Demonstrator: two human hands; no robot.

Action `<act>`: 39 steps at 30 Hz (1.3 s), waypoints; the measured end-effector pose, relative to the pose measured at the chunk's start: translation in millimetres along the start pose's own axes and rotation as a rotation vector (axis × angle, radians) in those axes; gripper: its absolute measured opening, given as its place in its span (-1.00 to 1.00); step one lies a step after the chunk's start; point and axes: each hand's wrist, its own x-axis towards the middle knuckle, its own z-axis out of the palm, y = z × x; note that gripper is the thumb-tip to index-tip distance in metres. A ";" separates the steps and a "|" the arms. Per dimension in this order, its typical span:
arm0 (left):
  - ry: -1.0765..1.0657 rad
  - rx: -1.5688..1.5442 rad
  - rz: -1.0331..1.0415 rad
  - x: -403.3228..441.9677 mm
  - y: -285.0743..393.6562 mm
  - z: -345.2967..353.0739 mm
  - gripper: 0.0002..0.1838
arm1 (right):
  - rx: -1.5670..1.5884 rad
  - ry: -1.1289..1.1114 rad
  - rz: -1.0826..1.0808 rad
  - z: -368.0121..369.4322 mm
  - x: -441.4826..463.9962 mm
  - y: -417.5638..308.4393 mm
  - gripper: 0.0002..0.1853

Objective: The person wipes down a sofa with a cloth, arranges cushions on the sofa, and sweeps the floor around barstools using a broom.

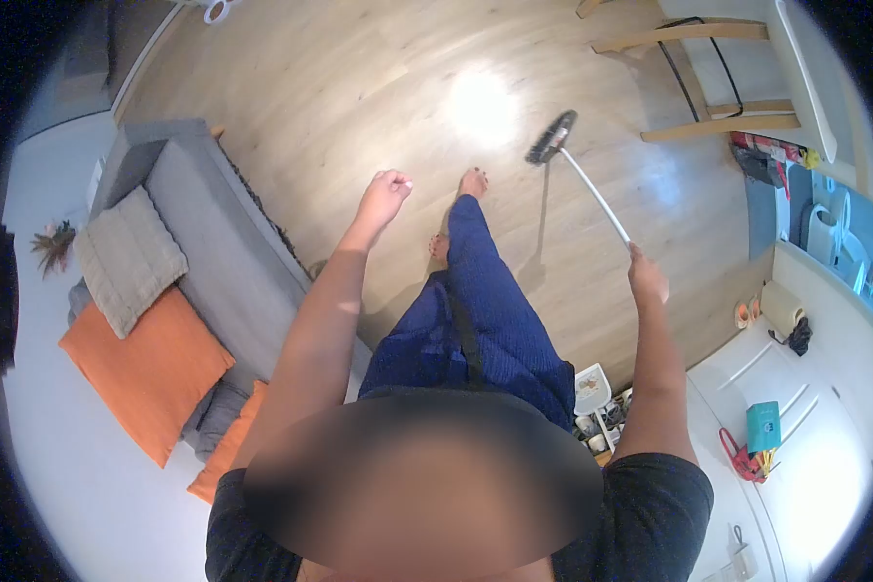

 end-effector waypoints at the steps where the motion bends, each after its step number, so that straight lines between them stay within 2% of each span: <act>1: 0.018 0.028 0.025 7.5 13.9 -2.6 -0.82 | -0.001 0.052 -0.020 -4.9 -0.1 -1.4 -0.60; 2: 0.025 0.032 0.036 12.9 30.5 -6.9 -0.82 | -0.001 0.108 -0.044 -12.9 1.9 -6.4 -0.62; 4: 0.503 0.362 0.322 19.3 54.1 -17.1 -0.83 | -0.036 0.088 -0.097 -45.6 -17.2 -24.3 -0.61; 5: 0.506 0.368 0.326 28.7 56.2 -23.2 -0.83 | -0.083 0.065 -0.148 -63.4 -26.7 -37.5 -0.59; 7: 0.309 0.062 0.231 53.4 58.0 -34.0 -0.85 | 0.040 0.062 -0.294 -87.0 -33.2 -71.5 -0.59; 8: 0.303 0.070 0.232 60.1 68.0 -42.2 -0.85 | 0.041 0.052 -0.376 -97.2 -31.0 -95.3 -0.59; 10: 0.120 0.075 -0.092 73.1 94.7 -65.5 -0.85 | 0.019 0.049 -0.533 -119.7 -11.4 -161.6 -0.58; 11: 0.129 0.083 -0.100 79.3 100.9 -71.6 -0.85 | 0.023 0.018 -0.590 -131.1 -1.3 -202.0 -0.58; 13: 0.274 0.246 0.087 93.4 111.6 -80.2 -0.82 | -0.003 -0.015 -0.723 -132.2 31.8 -284.1 -0.62; 14: 0.382 0.306 0.243 103.6 104.9 -80.2 -0.78 | -0.043 -0.010 -0.799 -133.7 45.1 -324.2 -0.63; 16: 0.345 0.413 0.242 119.0 103.9 -90.0 -0.78 | -0.019 -0.035 -0.770 -110.3 97.0 -405.0 -0.64; 17: 0.312 0.504 0.216 127.6 105.9 -92.5 -0.77 | -0.099 0.022 -0.913 -145.8 87.9 -415.8 -0.65; 18: 0.293 0.501 0.223 128.6 111.9 -94.0 -0.77 | -0.093 0.010 -0.898 -172.0 87.0 -413.8 -0.65; 20: 0.261 0.564 0.059 134.7 129.7 -103.9 -0.80 | -0.039 0.026 -0.831 -215.3 95.6 -412.7 -0.67; 22: 0.262 0.500 0.049 144.9 125.2 -101.9 -0.79 | 0.081 -0.056 -0.622 -203.8 157.8 -418.5 -0.65; 24: 0.278 0.425 0.036 158.7 124.1 -96.7 -0.78 | 0.166 0.006 -0.665 -240.6 173.2 -366.1 -0.62; 26: 0.296 0.385 0.024 171.5 130.2 -90.8 -0.78 | 0.265 -0.015 -0.460 -254.0 198.6 -320.4 -0.61; 29: 0.211 0.433 0.065 199.9 139.0 -83.3 -0.77 | 0.356 0.062 -0.322 -237.7 232.8 -237.6 -0.60; 32: 0.185 0.404 0.183 228.5 156.7 -79.5 -0.78 | 0.386 -0.002 -0.117 -207.9 223.4 -152.8 -0.59; 35: 0.215 0.360 0.343 255.3 171.5 -79.3 -0.77 | 0.418 -0.016 -0.016 -168.4 180.9 -80.9 -0.59; 37: 0.217 0.356 0.336 268.6 196.2 -88.2 -0.76 | 0.369 -0.114 0.094 -163.9 145.9 -54.6 -0.59; 39: 0.119 0.363 0.273 284.5 222.8 -102.2 -0.76 | 0.336 -0.091 0.179 -170.2 117.5 -49.1 -0.60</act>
